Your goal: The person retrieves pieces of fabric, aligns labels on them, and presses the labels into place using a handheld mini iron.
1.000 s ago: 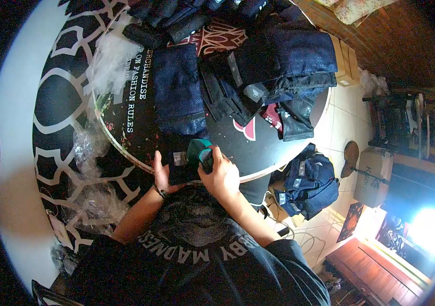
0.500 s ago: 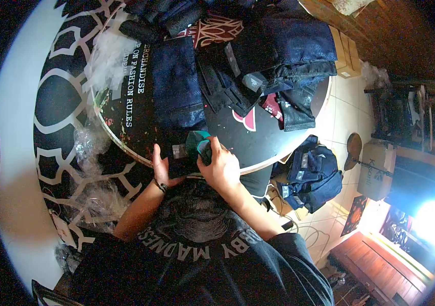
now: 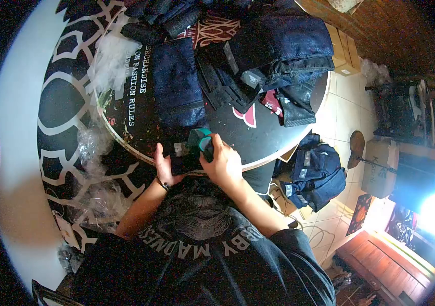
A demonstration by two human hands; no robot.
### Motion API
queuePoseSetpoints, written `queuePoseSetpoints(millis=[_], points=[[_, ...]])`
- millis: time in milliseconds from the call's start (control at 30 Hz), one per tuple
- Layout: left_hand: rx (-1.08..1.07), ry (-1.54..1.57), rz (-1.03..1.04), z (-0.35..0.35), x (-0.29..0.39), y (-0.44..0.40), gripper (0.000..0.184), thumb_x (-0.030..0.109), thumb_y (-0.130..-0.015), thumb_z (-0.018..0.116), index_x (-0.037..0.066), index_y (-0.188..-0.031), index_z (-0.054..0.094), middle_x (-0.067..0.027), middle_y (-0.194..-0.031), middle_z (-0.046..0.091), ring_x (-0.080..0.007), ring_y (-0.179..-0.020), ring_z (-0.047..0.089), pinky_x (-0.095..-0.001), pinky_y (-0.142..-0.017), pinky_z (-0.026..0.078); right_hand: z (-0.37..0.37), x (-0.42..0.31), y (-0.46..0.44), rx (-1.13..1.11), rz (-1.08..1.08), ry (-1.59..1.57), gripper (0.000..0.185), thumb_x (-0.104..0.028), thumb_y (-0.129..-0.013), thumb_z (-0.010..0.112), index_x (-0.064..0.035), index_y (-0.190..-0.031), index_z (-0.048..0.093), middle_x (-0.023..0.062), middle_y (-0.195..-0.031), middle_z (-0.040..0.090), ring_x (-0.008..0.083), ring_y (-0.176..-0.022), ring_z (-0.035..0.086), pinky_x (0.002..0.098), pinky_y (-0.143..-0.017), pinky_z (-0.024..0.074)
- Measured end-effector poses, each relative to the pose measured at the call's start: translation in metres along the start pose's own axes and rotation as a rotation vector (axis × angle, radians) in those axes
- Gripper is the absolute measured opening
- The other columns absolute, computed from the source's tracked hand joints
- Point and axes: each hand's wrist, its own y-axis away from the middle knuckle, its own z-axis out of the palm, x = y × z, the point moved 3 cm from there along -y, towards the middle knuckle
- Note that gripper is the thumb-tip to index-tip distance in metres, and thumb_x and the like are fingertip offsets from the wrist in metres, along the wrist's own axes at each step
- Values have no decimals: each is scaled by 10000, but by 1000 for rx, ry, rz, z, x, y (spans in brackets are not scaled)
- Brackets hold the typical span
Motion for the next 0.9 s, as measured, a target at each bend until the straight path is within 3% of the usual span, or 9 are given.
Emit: queuePoseSetpoints(millis=[67, 233, 300, 500, 567, 633, 700, 767, 900], points=[[-34, 29, 38, 7, -2, 0, 904, 775, -891, 426, 62, -1443, 479, -147, -1447, 531, -329, -1314, 511, -483, -1133, 360, -10, 9, -1, 14, 43, -154, 479, -229, -802, 772, -75, -1195, 544, 232, -877, 680, 422, -811, 691, 467, -725, 555], [76, -13, 210, 19, -4, 2, 671, 630, -945, 515, 76, -1316, 589, -93, -1301, 639, -252, -1222, 582, -462, -1063, 423, -45, 76, -3, 144, 348, -686, 434, -239, -891, 756, -28, -1177, 507, 56, -847, 653, 167, -692, 634, 306, -620, 519], [292, -177, 301, 30, -2, 5, 581, 559, -989, 491, 84, -1309, 589, -81, -1290, 645, -244, -1203, 596, -448, -1054, 436, -56, 107, -10, 127, 333, -772, 392, -265, -912, 745, -38, -1146, 528, 48, -914, 636, 109, -803, 584, 276, -713, 486], [592, -219, 290, 16, 3, 33, 465, 477, -1041, 398, 122, -1274, 589, -52, -1227, 660, -206, -1130, 627, -415, -995, 480, -90, 119, -19, 315, 148, -141, 435, -339, -879, 754, 60, -1019, 655, 166, -937, 692, 208, -875, 638, 330, -798, 492], [913, -272, 243, 11, 5, 50, 431, 467, -1044, 406, 148, -1279, 576, -30, -1222, 638, -195, -1155, 606, -417, -989, 479, -100, 119, -26, 251, 92, 80, 458, -357, -853, 757, 75, -985, 677, 217, -870, 687, 359, -786, 655, 411, -768, 507], [906, -327, 301, -5, 8, 63, 387, 421, -1042, 452, 152, -1303, 550, -18, -1231, 612, -187, -1172, 587, -415, -980, 481, -100, 127, -30, 271, 88, 181, 506, -356, -880, 733, 98, -1090, 658, 220, -899, 697, 282, -815, 664, 400, -746, 509], [1007, -418, 552, -3, 20, 74, 372, 382, -1039, 483, 145, -1322, 531, -21, -1228, 612, -178, -1153, 591, -405, -970, 486, -102, 133, -31, 262, 181, 133, 485, -334, -869, 751, 70, -1125, 669, 177, -802, 699, 222, -686, 641, 350, -662, 505], [1012, -542, 664, -5, 43, 79, 331, 216, -1034, 491, 89, -1338, 523, -59, -1207, 621, -149, -1042, 621, -321, -818, 501, -105, 126, -33, 235, 319, 49, 467, -324, -843, 773, 57, -1102, 694, 227, -911, 707, 316, -850, 701, 390, -791, 529], [884, -1360, 1073, 10, 120, 68, 367, 56, -980, 589, -18, -1332, 516, -116, -1160, 638, -163, -966, 621, -324, -855, 507, -105, 133, -37, 328, 142, 106, 439, -288, -824, 785, 35, -1111, 708, 208, -924, 705, 317, -852, 695, 393, -790, 533]])
